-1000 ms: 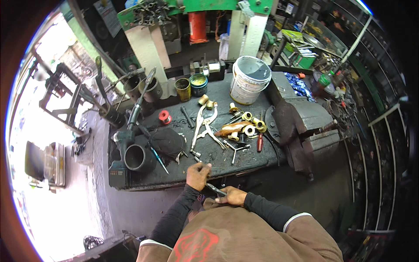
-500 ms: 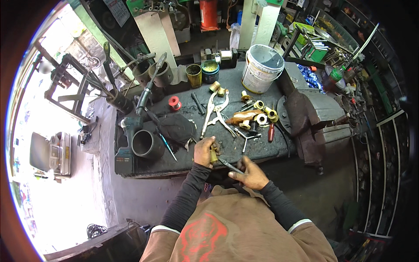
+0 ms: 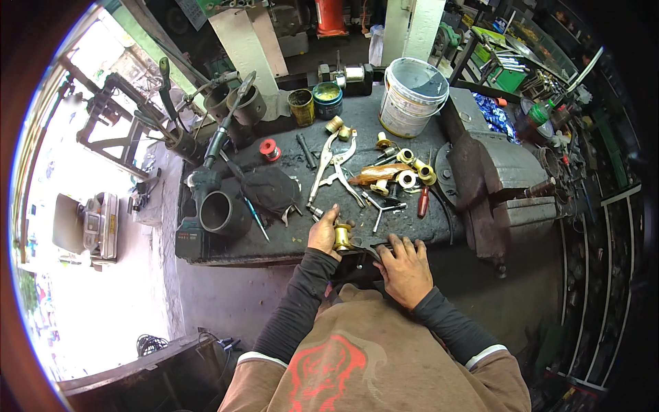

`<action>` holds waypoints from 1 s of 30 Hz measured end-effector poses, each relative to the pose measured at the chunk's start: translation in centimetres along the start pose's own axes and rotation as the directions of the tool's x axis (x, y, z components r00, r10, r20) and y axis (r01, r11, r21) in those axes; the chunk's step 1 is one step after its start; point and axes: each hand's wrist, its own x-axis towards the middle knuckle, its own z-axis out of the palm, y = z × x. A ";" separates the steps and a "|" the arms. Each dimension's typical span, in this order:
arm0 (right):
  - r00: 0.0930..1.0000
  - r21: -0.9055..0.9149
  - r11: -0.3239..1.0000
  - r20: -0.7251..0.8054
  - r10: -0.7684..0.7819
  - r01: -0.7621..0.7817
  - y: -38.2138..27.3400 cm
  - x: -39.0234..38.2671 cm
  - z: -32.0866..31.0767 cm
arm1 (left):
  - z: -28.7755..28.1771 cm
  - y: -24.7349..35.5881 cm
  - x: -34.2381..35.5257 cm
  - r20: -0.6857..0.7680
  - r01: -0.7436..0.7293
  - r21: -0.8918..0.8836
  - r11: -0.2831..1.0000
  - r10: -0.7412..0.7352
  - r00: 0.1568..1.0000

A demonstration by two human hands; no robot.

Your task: The person walks through a cluttered workshop carrying a bucket, then uses pliers to manipulate small brass-colored metal parts on a workbench. The person repeatedly picks up, adjusts, and places the parts while handling tools.

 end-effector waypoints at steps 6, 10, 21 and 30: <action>0.992 -0.078 0.991 -0.064 -0.111 0.106 1.5 0.2 -0.7 | 0.7 -0.7 0.5 -0.070 -0.048 0.123 0.991 0.057 0.996; 0.989 -0.103 0.984 -0.028 -0.146 0.142 2.3 0.6 -0.7 | 1.1 -1.1 0.9 -0.068 -0.067 0.219 0.973 0.084 0.994; 0.998 0.181 0.982 -0.024 0.052 -0.047 2.5 2.6 0.2 | 3.8 0.0 -0.7 0.083 -0.241 0.266 0.934 0.227 0.970; 0.873 0.547 0.707 0.440 0.212 -0.447 0.6 3.5 0.8 | 4.4 1.1 -1.2 0.089 -0.331 0.126 0.935 0.322 0.943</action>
